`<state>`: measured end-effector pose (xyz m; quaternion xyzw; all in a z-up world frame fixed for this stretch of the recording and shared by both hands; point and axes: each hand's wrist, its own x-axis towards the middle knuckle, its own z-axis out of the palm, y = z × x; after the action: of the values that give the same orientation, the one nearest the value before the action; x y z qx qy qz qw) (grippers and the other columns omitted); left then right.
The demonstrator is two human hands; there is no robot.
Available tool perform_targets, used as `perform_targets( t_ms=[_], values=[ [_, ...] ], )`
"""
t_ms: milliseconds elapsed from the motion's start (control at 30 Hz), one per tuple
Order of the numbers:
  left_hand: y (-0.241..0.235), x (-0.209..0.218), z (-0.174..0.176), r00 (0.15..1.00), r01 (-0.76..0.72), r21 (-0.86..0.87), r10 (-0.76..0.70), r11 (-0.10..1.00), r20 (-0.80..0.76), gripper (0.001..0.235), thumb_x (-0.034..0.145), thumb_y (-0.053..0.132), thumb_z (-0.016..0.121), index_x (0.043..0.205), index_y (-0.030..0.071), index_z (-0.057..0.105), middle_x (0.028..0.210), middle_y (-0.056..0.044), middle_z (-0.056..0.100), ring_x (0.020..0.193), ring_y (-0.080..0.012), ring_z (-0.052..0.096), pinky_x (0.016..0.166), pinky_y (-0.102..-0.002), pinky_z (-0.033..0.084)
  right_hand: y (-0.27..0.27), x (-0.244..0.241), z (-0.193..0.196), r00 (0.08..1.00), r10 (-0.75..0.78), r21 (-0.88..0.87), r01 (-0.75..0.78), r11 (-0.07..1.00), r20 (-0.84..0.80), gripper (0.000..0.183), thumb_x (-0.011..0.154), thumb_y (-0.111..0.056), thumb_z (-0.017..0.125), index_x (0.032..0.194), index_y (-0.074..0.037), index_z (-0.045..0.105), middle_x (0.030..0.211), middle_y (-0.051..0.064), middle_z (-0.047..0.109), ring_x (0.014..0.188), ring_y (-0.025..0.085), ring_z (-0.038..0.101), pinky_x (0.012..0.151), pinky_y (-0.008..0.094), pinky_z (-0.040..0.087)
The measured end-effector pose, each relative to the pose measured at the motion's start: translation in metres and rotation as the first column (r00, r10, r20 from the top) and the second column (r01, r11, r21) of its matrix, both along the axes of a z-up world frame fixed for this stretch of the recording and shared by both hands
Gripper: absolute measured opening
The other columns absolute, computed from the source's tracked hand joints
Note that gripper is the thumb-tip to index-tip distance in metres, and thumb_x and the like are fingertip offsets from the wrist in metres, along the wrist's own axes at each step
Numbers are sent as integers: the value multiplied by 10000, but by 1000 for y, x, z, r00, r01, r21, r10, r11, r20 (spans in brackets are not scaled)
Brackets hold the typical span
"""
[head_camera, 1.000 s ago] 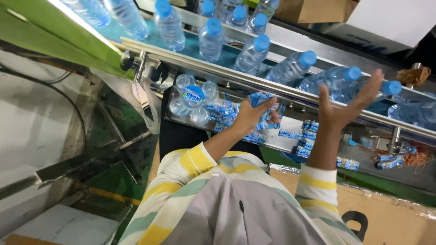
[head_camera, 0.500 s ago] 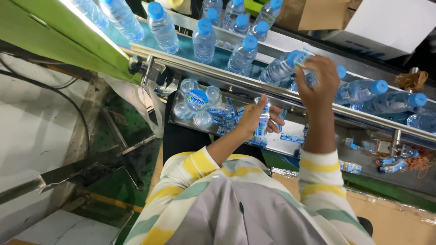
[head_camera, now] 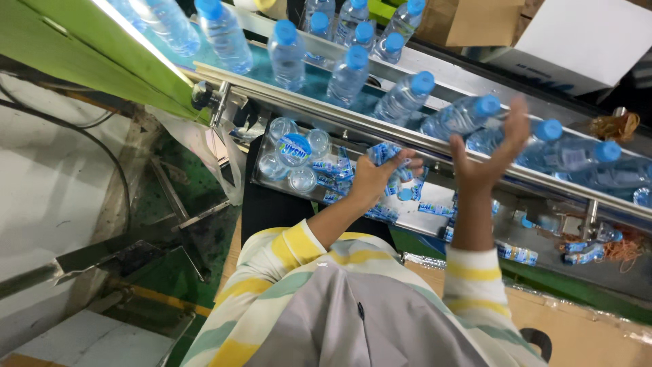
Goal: The person picks up plastic water bottles from a moving conveyor belt and wraps them with plastic shrink sleeves. The person then places the wrapped bottles onto a lower tray or surface.
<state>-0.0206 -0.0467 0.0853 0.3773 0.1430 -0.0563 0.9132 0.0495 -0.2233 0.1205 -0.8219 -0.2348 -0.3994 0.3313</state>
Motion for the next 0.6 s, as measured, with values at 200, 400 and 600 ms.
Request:
perform_targets(
  t_ms=[200,400,600],
  values=[
    [2,11,-30,990,141,314,-126,939,-66,378,831,480,865,751,141,716,597,-31,654,525,-98,631,425,-290,494,53,-54,-8,646,473,504,-155,849,-599,207,772,26,895,908,40,740,937,158,714,825,229,694,711,294,565],
    [15,11,-66,981,192,225,-181,955,-72,403,958,488,753,908,89,730,747,-125,720,594,-244,721,498,-347,591,57,-34,-19,499,721,822,-27,568,-481,180,816,-23,808,936,26,682,776,143,662,682,190,650,643,308,549],
    [33,6,-21,958,286,-61,-286,956,17,625,1040,585,544,1090,-11,724,798,-271,750,619,-302,766,500,-315,633,63,45,22,964,241,38,-238,971,-113,138,941,95,835,1013,7,757,932,159,702,806,347,686,724,432,562]
  ],
)
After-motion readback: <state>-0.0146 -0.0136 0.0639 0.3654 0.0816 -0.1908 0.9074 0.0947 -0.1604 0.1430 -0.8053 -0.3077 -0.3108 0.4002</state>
